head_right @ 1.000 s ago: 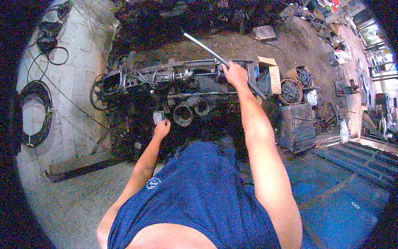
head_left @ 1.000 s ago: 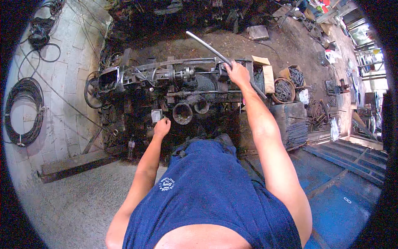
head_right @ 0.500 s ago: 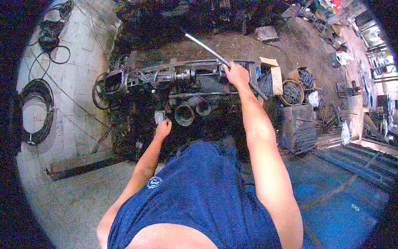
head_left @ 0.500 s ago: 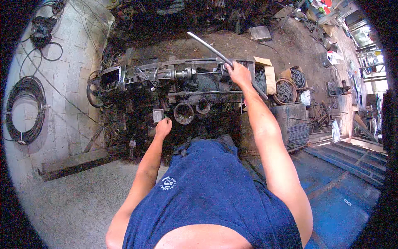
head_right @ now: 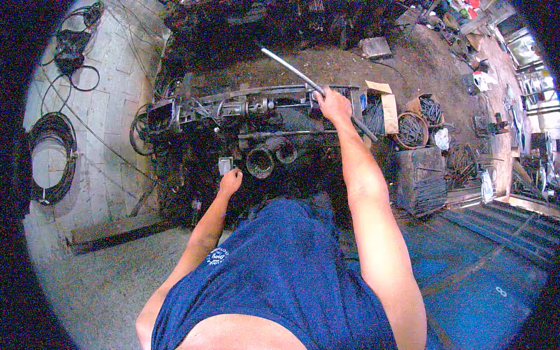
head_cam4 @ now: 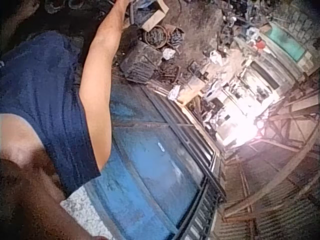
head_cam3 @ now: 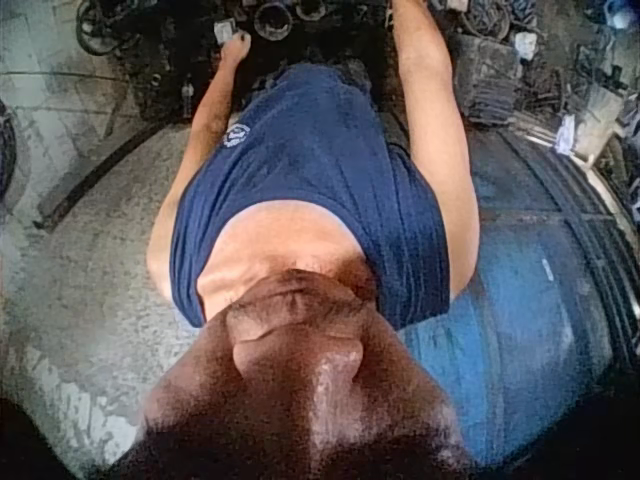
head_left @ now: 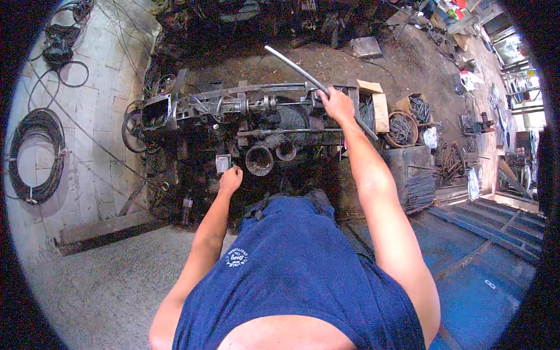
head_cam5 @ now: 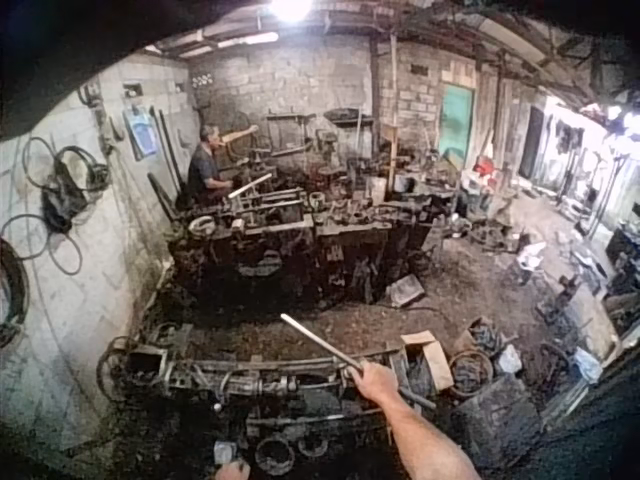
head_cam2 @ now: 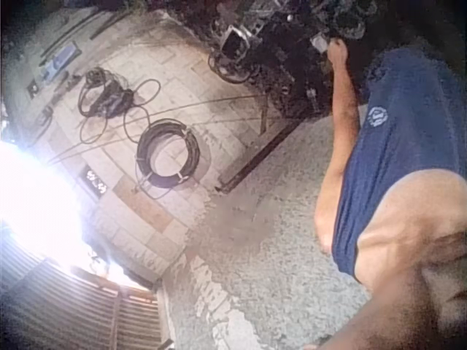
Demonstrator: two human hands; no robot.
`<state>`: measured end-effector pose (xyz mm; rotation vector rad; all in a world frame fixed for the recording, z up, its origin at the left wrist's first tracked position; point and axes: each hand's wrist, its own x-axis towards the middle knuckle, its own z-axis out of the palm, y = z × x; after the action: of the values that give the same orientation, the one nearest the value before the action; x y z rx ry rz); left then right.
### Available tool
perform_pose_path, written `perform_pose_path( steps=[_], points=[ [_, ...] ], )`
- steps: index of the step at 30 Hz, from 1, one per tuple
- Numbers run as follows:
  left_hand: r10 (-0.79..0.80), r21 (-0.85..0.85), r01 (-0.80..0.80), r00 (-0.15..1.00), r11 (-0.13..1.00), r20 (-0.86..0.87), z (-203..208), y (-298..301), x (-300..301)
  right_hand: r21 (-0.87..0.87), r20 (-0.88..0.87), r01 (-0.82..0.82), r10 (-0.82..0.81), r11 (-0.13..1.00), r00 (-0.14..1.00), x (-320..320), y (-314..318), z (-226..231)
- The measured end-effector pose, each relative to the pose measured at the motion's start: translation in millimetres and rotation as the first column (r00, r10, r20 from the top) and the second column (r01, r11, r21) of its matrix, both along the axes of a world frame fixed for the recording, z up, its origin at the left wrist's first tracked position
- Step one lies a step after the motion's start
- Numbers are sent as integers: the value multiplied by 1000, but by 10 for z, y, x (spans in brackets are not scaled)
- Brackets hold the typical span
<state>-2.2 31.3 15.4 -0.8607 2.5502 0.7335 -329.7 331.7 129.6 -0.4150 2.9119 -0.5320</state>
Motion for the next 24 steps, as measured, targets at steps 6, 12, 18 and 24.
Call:
perform_pose_path(
  steps=[6, 12, 18, 24],
  points=[
    [-27, -4, 27, 999, 1000, 19, -34, -22, 1, 16, -28, 3, -2, 1000, 1000, 21, 22, 23],
    [-41, -7, 41, 999, 999, 22, -17, -21, -6, 12, -12, -5, 5, 1000, 1000, 18, 10, 43],
    [-55, -8, 55, 998, 998, 28, 45, 3, -32, 8, -15, 13, -13, 1000, 1000, 29, 42, 70],
    [-40, -11, 39, 999, 999, -27, -88, -30, 27, 5, 8, 1, -1, 1000, 1000, 27, 9, 95]
  ],
)
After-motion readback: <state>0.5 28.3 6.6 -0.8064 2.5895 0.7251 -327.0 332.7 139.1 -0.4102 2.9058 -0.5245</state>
